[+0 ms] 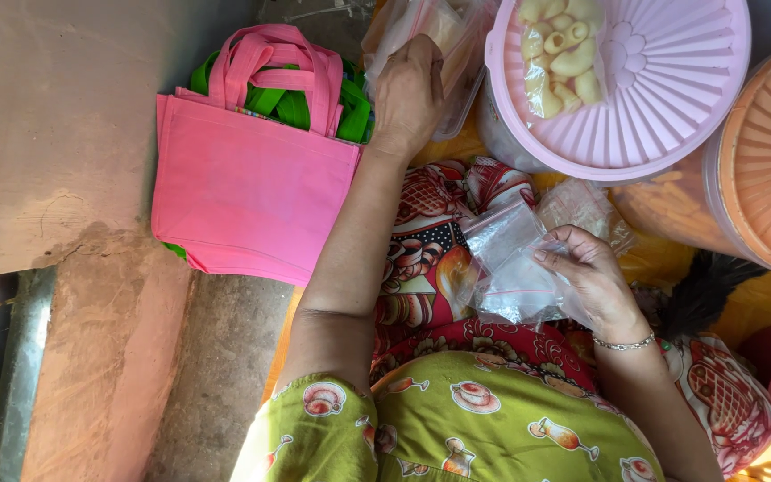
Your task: The person is portioning snacks from a large container into small individual plastic bags using a spoon.
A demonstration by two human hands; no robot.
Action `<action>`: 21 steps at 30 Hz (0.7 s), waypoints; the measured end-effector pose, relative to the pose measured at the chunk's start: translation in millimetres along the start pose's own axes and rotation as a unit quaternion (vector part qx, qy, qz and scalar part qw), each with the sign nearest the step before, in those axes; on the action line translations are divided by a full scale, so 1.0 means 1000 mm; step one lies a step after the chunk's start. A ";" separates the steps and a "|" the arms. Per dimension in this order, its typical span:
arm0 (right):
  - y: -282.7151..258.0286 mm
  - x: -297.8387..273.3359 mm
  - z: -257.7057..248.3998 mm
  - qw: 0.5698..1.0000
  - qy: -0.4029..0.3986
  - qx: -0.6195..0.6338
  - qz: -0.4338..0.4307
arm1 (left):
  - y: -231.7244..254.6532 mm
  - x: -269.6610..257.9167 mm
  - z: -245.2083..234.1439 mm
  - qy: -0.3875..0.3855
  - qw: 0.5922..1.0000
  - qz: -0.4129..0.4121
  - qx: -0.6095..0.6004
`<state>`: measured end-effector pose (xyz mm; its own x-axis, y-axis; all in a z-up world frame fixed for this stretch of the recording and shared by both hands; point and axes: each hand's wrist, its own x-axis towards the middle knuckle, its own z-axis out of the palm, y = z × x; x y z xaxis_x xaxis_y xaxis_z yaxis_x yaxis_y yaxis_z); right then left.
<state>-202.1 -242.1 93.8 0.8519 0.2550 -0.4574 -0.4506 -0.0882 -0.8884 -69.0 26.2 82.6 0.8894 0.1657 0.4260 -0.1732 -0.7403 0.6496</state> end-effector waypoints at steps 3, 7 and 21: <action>-0.002 -0.002 -0.001 1.000 0.006 0.001 0.001 | -0.006 0.002 -0.002 -0.044 0.969 -0.126 -0.209; 0.005 -0.002 -0.004 0.997 0.014 0.075 0.015 | -0.026 0.002 0.011 0.000 0.952 -0.139 -0.273; 0.025 0.012 -0.022 0.997 0.074 -0.030 -0.015 | 0.002 0.018 -0.016 -0.021 0.911 -0.154 -0.381</action>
<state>-196.8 -262.0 65.3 0.8970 0.1130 -0.4274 -0.4114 -0.1405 -0.9005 -59.9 37.6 101.7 0.9581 0.2519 0.1360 -0.1425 0.0076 0.9898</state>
